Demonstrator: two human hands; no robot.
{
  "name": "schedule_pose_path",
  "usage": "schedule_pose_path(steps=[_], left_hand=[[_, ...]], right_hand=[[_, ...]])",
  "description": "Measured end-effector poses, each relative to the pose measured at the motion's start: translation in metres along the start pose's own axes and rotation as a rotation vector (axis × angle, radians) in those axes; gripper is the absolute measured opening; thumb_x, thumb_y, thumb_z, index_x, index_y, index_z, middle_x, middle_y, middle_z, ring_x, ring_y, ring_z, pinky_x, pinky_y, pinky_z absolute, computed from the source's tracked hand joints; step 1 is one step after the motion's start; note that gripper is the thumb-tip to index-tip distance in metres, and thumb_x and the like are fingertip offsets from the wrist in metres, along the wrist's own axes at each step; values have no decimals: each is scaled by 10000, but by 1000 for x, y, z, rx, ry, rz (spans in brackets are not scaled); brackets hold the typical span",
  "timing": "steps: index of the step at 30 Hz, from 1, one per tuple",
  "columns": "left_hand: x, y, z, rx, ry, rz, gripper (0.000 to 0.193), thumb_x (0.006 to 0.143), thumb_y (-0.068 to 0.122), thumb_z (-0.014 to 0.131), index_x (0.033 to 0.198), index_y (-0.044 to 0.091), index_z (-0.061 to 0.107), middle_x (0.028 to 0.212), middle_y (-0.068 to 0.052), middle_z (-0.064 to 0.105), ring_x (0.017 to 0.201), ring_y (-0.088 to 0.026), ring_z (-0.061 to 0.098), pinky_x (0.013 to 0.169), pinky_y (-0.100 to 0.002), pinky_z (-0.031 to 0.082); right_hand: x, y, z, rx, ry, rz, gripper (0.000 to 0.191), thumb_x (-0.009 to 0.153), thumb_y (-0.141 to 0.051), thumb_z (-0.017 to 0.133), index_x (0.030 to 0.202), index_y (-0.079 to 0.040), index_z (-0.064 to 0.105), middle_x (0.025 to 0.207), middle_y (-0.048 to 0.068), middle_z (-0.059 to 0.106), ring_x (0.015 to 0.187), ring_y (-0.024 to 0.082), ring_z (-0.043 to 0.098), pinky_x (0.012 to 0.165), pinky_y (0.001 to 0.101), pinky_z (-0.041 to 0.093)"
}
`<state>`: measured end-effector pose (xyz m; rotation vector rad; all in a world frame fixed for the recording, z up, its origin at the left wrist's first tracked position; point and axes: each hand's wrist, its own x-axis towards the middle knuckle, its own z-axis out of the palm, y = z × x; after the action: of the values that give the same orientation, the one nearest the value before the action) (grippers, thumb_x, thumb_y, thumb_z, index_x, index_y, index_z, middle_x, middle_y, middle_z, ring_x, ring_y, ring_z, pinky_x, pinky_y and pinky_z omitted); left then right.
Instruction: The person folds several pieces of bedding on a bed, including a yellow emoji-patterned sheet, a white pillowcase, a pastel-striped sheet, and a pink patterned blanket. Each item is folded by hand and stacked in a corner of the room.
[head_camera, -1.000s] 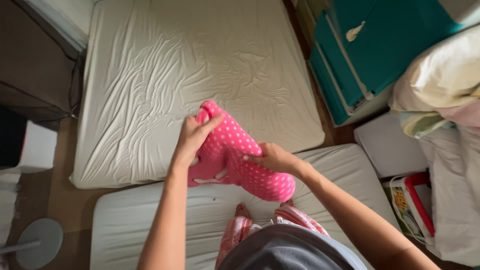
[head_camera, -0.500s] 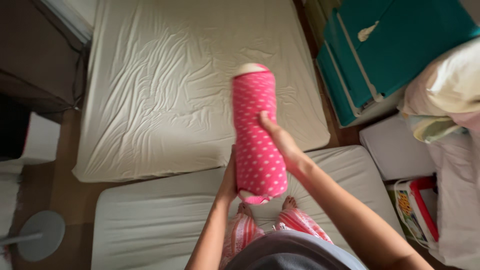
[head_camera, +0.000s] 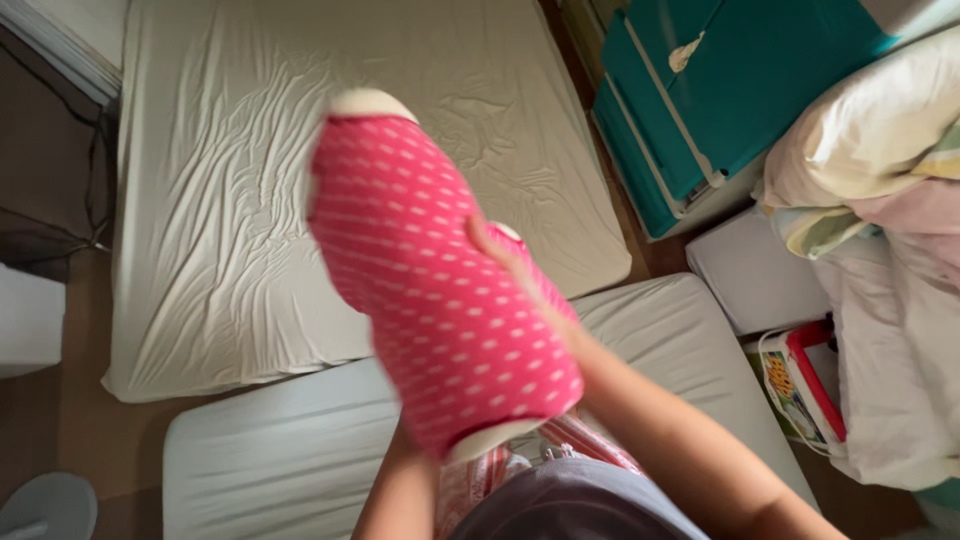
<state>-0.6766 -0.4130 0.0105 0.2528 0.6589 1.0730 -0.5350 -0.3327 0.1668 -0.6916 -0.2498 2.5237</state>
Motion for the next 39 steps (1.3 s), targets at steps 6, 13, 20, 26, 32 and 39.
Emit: schedule_pose_path(steps=[6,13,20,26,32,39], left_hand=[[35,26,29,64,-23,-30,1040,867,776,424,1651,162,124,1622,-110,315,1401,-269,413,915,-424,571],[44,40,89,464,-30,-148,1109,835,833,415,1660,176,74,1639,-109,268,1403,-277,393,861,-441,608],[57,34,138,916,-310,-111,1122,853,823,485,1656,138,104,1645,-140,256,1341,-340,428,767,-418,641],[63,41,97,1088,114,617,904,906,656,686,1517,22,483,1504,-196,549,1261,-363,607,980,-389,552],[69,45,42,183,36,-138,987,808,751,540,1560,130,390,1536,-133,512,1367,-301,527,1124,-465,440],[105,13,55,62,-126,-182,991,867,835,351,1556,125,402,1524,-137,522,1355,-330,526,1103,-461,468]], right_hand=[[-11,-70,-95,-1033,551,-90,724,952,-582,624,1359,16,655,1174,287,733,956,339,705,839,409,588],[8,-56,-189,-820,259,-230,750,966,-566,598,1528,-78,508,1348,179,649,1174,240,647,905,337,519],[-39,-14,-204,-94,11,-373,745,958,-557,609,1510,-66,516,1358,184,648,1183,252,647,927,363,519],[-49,-6,-199,104,19,-560,740,950,-549,618,1494,-55,522,1367,188,646,1190,263,646,946,384,519],[-45,7,-191,144,42,-579,736,943,-541,627,1478,-45,529,1375,193,645,1198,273,646,965,406,518],[-73,29,-178,175,69,-594,732,934,-532,638,1459,-32,537,1385,198,643,1207,285,645,988,432,518]])
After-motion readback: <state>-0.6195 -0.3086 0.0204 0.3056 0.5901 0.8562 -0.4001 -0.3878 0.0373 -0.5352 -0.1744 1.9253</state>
